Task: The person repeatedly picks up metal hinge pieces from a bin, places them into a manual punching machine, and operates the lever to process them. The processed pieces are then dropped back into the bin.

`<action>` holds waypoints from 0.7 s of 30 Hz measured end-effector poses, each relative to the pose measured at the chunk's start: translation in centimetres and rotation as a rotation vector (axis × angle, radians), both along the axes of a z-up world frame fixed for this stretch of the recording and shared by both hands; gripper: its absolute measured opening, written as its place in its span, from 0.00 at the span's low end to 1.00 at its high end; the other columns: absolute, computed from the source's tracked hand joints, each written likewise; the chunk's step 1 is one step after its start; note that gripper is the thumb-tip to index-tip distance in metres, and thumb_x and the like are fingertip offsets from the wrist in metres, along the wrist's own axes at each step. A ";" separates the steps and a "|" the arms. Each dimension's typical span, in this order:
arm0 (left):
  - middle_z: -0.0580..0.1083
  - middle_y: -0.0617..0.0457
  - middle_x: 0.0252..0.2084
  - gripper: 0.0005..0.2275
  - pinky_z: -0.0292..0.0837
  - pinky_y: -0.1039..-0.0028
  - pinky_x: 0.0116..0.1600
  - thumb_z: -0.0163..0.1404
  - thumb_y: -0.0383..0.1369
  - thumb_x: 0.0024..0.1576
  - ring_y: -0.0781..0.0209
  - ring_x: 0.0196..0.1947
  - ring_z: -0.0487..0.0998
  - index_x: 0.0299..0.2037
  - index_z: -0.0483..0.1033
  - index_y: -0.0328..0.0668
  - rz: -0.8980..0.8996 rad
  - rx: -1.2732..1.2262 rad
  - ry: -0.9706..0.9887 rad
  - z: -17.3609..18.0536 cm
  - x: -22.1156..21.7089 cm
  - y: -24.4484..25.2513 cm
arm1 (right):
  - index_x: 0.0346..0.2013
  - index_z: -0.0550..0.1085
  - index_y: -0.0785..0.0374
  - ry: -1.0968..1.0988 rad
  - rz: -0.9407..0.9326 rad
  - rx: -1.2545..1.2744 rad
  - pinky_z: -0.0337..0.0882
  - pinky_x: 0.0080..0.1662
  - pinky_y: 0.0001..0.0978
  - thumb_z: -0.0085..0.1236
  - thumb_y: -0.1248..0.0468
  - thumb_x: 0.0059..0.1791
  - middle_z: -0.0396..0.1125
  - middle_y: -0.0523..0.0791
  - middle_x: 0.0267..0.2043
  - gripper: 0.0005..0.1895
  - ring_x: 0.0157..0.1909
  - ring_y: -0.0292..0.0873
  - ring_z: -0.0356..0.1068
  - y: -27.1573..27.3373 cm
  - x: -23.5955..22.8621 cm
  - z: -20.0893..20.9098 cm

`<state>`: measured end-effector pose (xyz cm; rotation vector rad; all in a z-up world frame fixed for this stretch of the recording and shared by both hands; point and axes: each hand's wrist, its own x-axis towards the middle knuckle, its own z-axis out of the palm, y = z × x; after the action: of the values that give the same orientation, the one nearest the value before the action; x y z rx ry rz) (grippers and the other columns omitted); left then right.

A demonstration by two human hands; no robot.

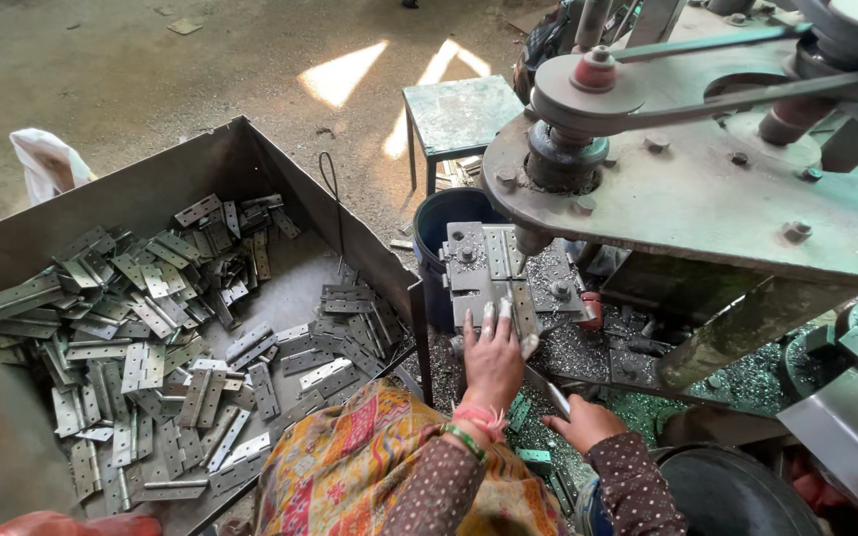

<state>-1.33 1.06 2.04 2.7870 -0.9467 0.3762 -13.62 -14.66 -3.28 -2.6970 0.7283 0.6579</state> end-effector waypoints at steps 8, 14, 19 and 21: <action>0.63 0.41 0.70 0.19 0.36 0.43 0.75 0.44 0.32 0.59 0.44 0.70 0.62 0.59 0.74 0.32 0.043 0.005 -0.004 -0.5 2.8 -2.0 | 0.42 0.72 0.60 -0.046 0.009 0.040 0.76 0.41 0.45 0.55 0.36 0.48 0.75 0.50 0.33 0.29 0.36 0.52 0.78 -1.0 -0.6 -2.2; 0.64 0.39 0.69 0.20 0.35 0.44 0.76 0.42 0.31 0.59 0.45 0.70 0.63 0.59 0.74 0.28 0.057 -0.033 -0.064 -0.7 2.4 -2.3 | 0.38 0.74 0.59 -0.247 -0.126 0.023 0.76 0.41 0.47 0.55 0.41 0.48 0.75 0.52 0.32 0.23 0.35 0.55 0.78 0.3 -4.2 -8.6; 0.65 0.39 0.68 0.20 0.35 0.44 0.75 0.42 0.30 0.59 0.45 0.70 0.63 0.60 0.72 0.29 0.070 -0.017 -0.075 -1.0 2.2 -2.0 | 0.37 0.74 0.61 -0.274 -0.089 0.091 0.75 0.41 0.49 0.58 0.44 0.47 0.75 0.53 0.31 0.22 0.34 0.56 0.77 -0.3 -5.2 -11.6; 0.64 0.39 0.69 0.20 0.34 0.43 0.76 0.41 0.30 0.60 0.44 0.70 0.62 0.61 0.72 0.29 0.052 0.005 -0.004 -0.9 2.4 -2.2 | 0.36 0.73 0.63 -0.291 -0.026 0.075 0.74 0.40 0.49 0.61 0.42 0.46 0.73 0.54 0.30 0.25 0.33 0.56 0.75 -1.6 -4.1 -11.3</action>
<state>1.05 -1.12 1.13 2.8212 -0.8781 0.3868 -17.76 -16.27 -14.57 -2.6303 0.6471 0.2713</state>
